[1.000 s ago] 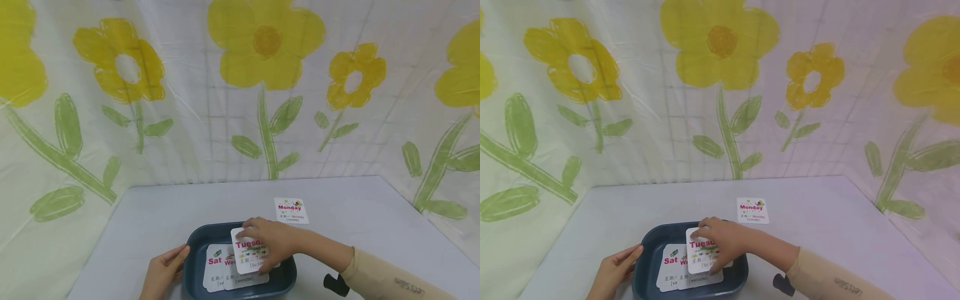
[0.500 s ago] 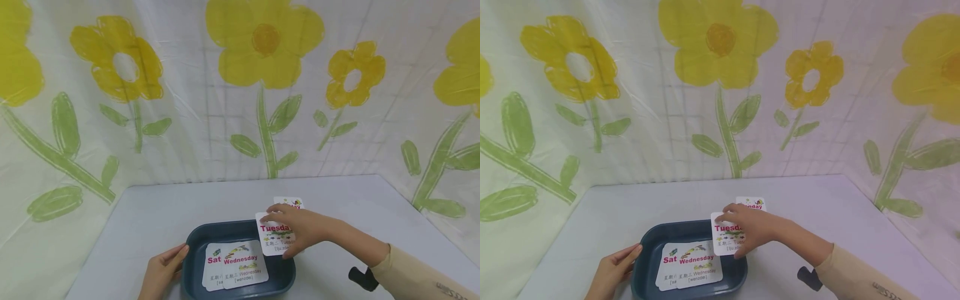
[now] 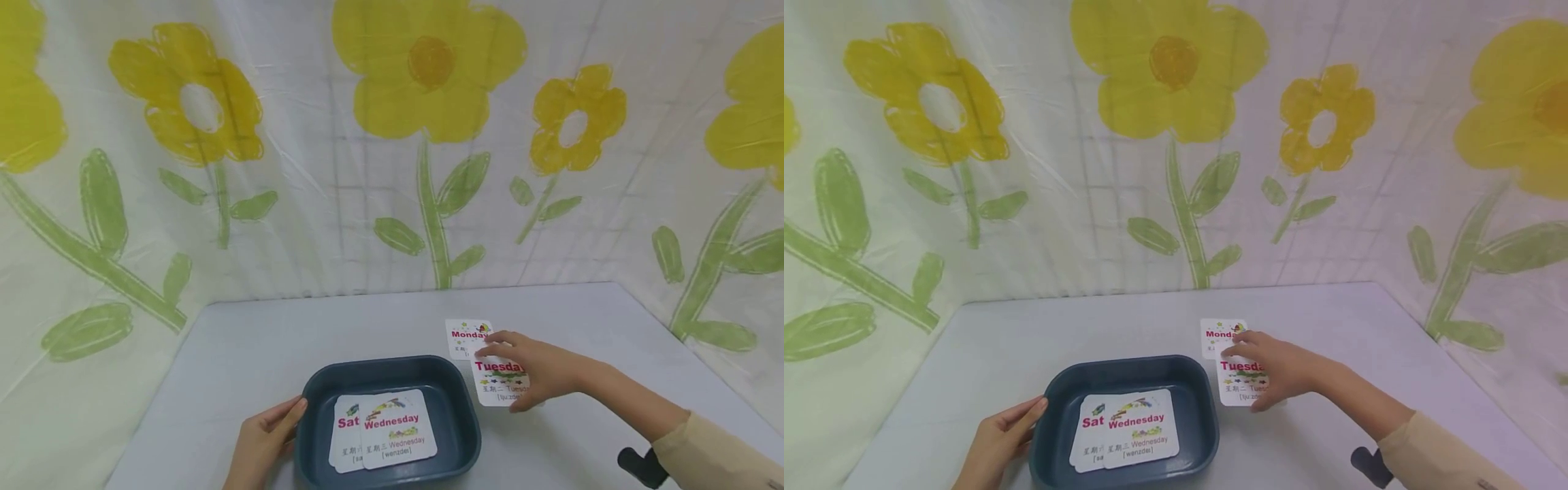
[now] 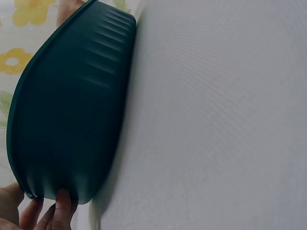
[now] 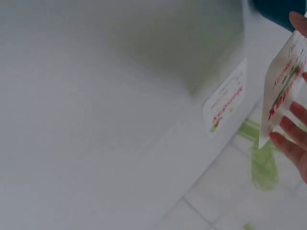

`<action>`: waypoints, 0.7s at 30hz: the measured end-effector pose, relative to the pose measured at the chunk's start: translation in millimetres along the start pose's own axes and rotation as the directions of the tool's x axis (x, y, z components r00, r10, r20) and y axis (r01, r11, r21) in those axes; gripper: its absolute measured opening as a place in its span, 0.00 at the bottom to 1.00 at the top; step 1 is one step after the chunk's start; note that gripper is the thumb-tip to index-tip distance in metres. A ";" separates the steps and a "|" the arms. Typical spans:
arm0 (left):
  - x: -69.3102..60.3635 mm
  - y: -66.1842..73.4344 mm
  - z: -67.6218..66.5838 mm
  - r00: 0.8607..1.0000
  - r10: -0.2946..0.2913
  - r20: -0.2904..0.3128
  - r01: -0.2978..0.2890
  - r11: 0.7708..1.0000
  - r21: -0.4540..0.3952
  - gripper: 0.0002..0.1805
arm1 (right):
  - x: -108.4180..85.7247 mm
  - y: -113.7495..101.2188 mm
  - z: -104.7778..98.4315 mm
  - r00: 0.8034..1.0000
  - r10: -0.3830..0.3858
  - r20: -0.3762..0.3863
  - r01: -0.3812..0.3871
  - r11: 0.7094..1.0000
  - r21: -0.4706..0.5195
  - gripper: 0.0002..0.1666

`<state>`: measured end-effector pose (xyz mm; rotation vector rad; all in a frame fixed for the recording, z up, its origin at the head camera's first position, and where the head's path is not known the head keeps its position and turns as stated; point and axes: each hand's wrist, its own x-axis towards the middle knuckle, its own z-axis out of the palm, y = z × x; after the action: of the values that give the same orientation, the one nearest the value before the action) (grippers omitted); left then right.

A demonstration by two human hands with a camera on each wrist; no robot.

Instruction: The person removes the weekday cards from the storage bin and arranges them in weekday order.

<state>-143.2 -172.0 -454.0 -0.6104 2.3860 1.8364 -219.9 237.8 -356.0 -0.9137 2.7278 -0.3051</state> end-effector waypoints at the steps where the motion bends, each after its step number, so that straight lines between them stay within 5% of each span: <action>1: -0.1 0.3 -0.1 1.000 0.000 -0.001 0.000 1.000 -0.002 0.46 | -1.5 2.5 0.8 1.000 0.005 0.001 -0.005 1.000 0.006 0.49; 21: -2.8 0.6 0.1 1.000 -0.004 -0.014 0.003 1.000 -0.008 0.45 | -4.4 51.6 12.1 0.999 0.047 0.012 -0.047 0.999 0.013 0.47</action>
<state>-140.9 -171.0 -452.6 -0.6295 2.3859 1.8470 -241.8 279.4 -380.8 -0.8438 2.7289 -0.3079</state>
